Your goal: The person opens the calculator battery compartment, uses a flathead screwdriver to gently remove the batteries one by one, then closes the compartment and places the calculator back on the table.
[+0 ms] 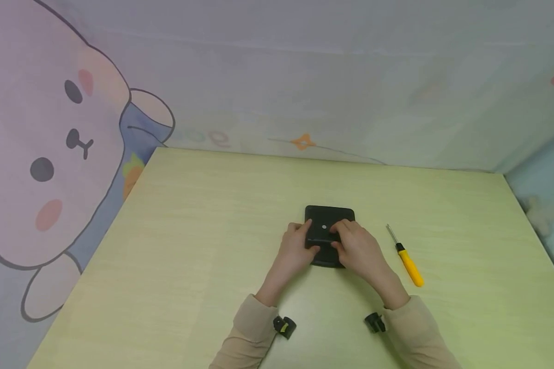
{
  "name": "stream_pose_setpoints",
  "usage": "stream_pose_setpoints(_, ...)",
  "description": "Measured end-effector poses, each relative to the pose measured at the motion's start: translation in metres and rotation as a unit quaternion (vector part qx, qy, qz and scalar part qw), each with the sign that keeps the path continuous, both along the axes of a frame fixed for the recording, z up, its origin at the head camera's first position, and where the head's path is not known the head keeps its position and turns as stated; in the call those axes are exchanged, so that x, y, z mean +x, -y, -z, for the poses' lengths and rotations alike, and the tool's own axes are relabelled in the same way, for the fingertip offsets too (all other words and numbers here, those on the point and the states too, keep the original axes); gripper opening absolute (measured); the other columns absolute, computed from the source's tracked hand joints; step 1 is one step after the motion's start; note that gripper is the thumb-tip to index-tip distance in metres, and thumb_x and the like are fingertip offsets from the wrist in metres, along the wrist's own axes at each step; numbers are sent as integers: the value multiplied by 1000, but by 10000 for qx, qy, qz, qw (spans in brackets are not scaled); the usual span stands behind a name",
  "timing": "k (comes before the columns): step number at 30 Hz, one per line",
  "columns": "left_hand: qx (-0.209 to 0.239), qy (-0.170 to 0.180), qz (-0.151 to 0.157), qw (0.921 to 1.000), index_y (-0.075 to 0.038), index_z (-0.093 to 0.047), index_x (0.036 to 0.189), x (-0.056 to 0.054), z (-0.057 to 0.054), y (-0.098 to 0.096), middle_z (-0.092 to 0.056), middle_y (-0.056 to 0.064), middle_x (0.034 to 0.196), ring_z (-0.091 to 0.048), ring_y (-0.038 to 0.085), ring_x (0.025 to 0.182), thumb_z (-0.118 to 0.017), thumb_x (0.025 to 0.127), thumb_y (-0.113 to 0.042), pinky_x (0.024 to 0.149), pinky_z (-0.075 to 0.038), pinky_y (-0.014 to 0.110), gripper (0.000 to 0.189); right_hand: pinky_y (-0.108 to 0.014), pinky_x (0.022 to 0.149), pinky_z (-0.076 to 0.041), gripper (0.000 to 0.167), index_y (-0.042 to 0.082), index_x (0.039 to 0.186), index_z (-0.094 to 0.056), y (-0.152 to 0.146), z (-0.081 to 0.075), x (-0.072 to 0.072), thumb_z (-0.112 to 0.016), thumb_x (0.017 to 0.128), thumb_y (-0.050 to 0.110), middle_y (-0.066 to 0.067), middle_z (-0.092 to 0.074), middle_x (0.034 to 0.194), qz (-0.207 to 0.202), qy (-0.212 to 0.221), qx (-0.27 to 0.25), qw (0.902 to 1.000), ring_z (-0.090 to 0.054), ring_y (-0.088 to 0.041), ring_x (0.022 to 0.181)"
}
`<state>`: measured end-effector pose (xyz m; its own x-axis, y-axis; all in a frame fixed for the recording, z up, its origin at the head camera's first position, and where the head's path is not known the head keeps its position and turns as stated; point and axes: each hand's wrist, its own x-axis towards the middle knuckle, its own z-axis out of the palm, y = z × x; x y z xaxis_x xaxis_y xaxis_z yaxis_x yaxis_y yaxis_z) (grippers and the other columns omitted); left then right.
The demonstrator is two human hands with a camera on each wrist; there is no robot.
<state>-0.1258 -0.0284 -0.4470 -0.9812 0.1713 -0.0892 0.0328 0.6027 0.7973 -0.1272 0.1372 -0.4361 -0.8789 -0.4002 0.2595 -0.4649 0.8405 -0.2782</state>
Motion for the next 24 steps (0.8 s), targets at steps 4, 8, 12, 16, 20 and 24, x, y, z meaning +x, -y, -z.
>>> stream_pose_setpoints(4, 6, -12, 11, 10000, 1, -42, 143, 0, 0, 0, -46, 25, 132, -50, 38, 119, -68, 85, -10, 99, -44, 47, 64, -38, 70, -53, 22, -1, 97, -65, 0, 0, 0, -75, 78, 3, -13, -66, 91, 3, -17, -6, 10000, -62, -26, 81)
stream_pose_setpoints(8, 2, -10, 17, 10000, 1, -42, 143, 0, 0, -1, -45, 25, 132, -50, 38, 119, -68, 86, -10, 98, -44, 47, 64, -38, 70, -53, 22, -1, 97, -65, -1, 1, 0, -76, 78, 3, -13, -65, 91, 0, -47, -15, 10000, -61, -26, 81)
stream_pose_setpoints(12, 10, -20, 21, 10000, 1, -41, 143, 1, -1, -1, -46, 24, 132, -50, 37, 119, -68, 86, -10, 98, -44, 46, 64, -38, 70, -53, 22, -1, 97, -65, -1, 2, 0, -76, 78, 2, -13, -65, 90, 9, -86, -4, 10000, -61, -26, 80)
stream_pose_setpoints(16, 40, -24, 34, 10000, 1, -41, 143, 1, -1, -1, -46, 24, 132, -50, 37, 119, -68, 86, -10, 98, -44, 47, 64, -37, 69, -53, 22, -1, 96, -65, -1, 3, 0, -76, 77, 2, -13, -65, 90, 14, -153, 10, 9999, -61, -26, 80)
stream_pose_setpoints(20, 22, -49, 49, 10000, 1, -41, 143, 1, 0, -1, -46, 24, 131, -50, 37, 118, -68, 86, -10, 97, -45, 46, 65, -37, 68, -53, 22, 0, 95, -65, -1, 4, 1, -77, 77, 3, -13, -65, 89, 13, -208, 21, 9998, -61, -26, 79)
stream_pose_setpoints(24, 3, -58, 50, 10000, 1, -41, 143, 0, 1, -1, -46, 24, 131, -51, 36, 117, -69, 85, -10, 96, -45, 46, 65, -37, 68, -53, 22, 0, 95, -64, -1, 4, 0, -76, 77, 2, -12, -65, 89, 31, -184, 35, 9998, -61, -26, 79)
